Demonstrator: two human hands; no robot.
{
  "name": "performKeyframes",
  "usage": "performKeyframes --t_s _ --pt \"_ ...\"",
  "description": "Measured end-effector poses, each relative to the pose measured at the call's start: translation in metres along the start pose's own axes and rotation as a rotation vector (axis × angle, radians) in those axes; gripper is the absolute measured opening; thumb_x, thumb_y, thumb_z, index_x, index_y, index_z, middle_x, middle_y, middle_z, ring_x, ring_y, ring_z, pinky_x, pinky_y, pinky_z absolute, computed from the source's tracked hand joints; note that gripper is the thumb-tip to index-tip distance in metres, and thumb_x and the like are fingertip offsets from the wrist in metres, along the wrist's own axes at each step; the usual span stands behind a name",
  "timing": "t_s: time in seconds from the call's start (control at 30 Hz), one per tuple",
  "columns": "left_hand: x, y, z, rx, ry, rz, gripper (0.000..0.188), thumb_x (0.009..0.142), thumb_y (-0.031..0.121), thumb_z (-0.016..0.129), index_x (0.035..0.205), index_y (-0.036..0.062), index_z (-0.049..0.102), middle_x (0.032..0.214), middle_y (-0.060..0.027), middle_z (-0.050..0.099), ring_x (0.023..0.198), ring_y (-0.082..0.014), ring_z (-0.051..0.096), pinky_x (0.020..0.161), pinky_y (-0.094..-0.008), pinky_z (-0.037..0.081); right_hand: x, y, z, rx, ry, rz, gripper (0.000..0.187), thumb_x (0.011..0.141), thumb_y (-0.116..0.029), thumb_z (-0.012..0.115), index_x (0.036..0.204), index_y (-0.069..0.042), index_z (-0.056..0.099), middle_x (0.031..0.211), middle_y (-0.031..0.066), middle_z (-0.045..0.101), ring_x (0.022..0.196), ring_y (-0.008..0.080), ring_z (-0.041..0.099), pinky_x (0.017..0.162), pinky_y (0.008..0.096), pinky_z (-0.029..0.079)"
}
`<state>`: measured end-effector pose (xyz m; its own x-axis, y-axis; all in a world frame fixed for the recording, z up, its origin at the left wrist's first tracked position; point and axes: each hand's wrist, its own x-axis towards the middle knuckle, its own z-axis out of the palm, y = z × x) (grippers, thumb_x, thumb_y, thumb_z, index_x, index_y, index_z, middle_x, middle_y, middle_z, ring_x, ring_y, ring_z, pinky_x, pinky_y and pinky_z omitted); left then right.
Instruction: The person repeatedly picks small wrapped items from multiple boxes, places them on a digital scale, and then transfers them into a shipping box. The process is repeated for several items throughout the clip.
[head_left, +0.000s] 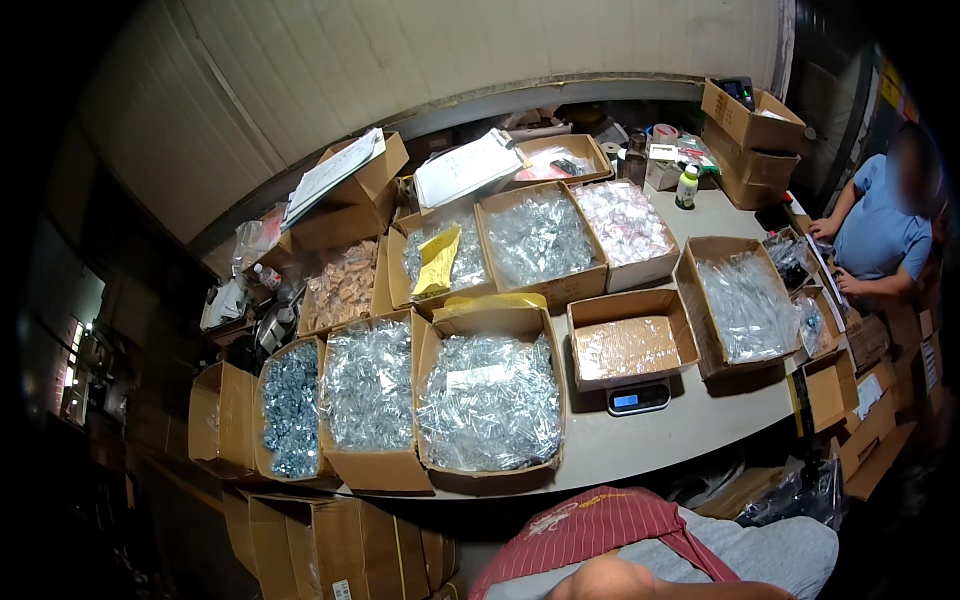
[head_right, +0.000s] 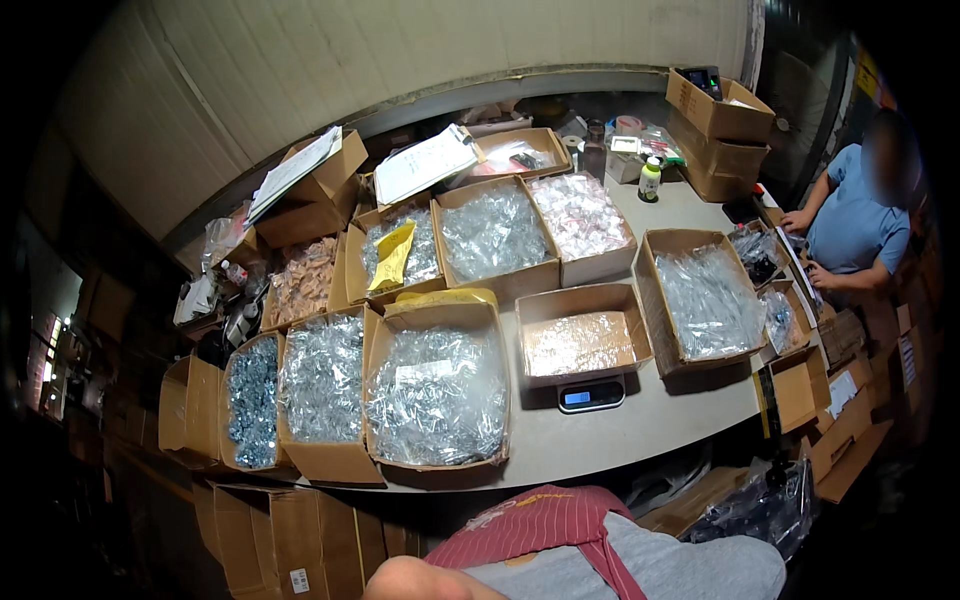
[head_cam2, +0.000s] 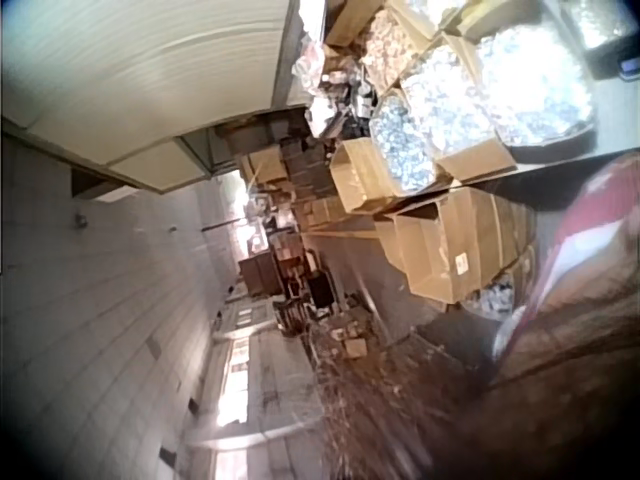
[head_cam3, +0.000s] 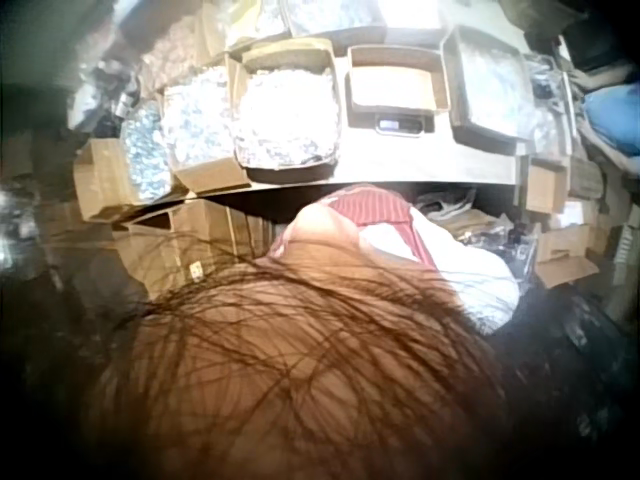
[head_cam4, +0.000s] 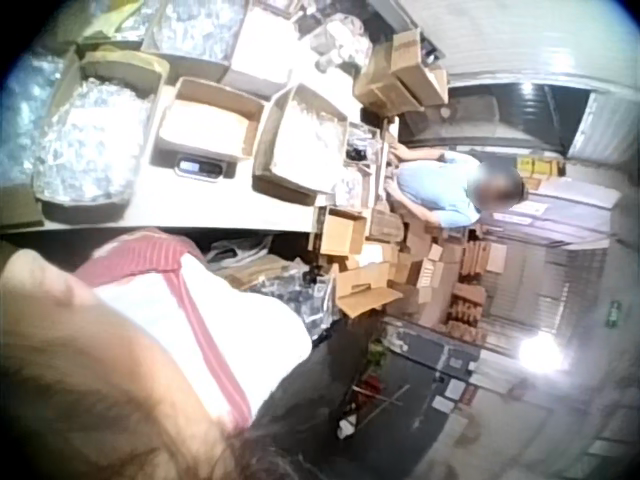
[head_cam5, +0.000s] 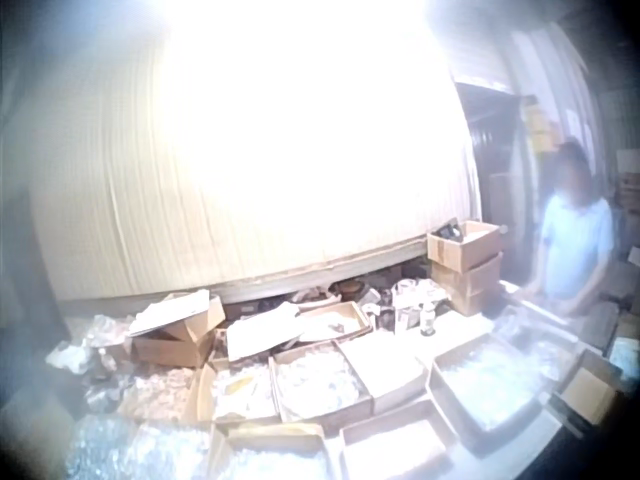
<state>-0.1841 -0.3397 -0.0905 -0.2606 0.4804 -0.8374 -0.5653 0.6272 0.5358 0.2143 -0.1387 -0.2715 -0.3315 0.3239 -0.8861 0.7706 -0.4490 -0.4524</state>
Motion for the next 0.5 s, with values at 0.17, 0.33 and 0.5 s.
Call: performKeyframes --t_s 0.17,0.33,0.5 --pt "-0.010 0.001 -0.001 0.095 -0.036 -0.004 0.020 0.089 0.023 0.065 0.089 0.0033 0.067 0.075 -0.0066 0.066 0.076 -0.0156 0.065 0.071 -0.0326 0.050 -0.045 -0.040 -0.071 -0.626 -0.398 -0.029 0.050 0.097 -0.041 0.055 0.134 -0.006 0.056 0.126 0.0181 0.063 0.115 0.0292 0.060 0.098 0.0385 0.047" --pt "-0.043 0.028 -0.002 0.375 -0.175 0.037 0.021 0.088 0.025 0.066 0.089 0.0041 0.068 0.075 -0.0074 0.066 0.078 -0.0162 0.066 0.071 -0.0328 0.050 -0.195 -0.262 -0.162 -1.073 -0.244 -0.371 0.050 0.096 -0.039 0.058 0.132 -0.005 0.056 0.121 0.0188 0.064 0.113 0.0318 0.060 0.099 0.0393 0.046" --pt "-0.101 0.062 -0.014 0.715 -0.389 0.273 0.022 0.088 0.026 0.066 0.090 0.0048 0.068 0.076 -0.0082 0.066 0.079 -0.0167 0.067 0.072 -0.0329 0.050 -0.320 -0.362 -0.168 -0.704 0.612 -1.811 0.066 0.082 -0.005 0.071 0.141 0.001 0.042 0.131 0.0176 0.053 0.112 0.0255 0.059 0.094 0.0381 0.050"
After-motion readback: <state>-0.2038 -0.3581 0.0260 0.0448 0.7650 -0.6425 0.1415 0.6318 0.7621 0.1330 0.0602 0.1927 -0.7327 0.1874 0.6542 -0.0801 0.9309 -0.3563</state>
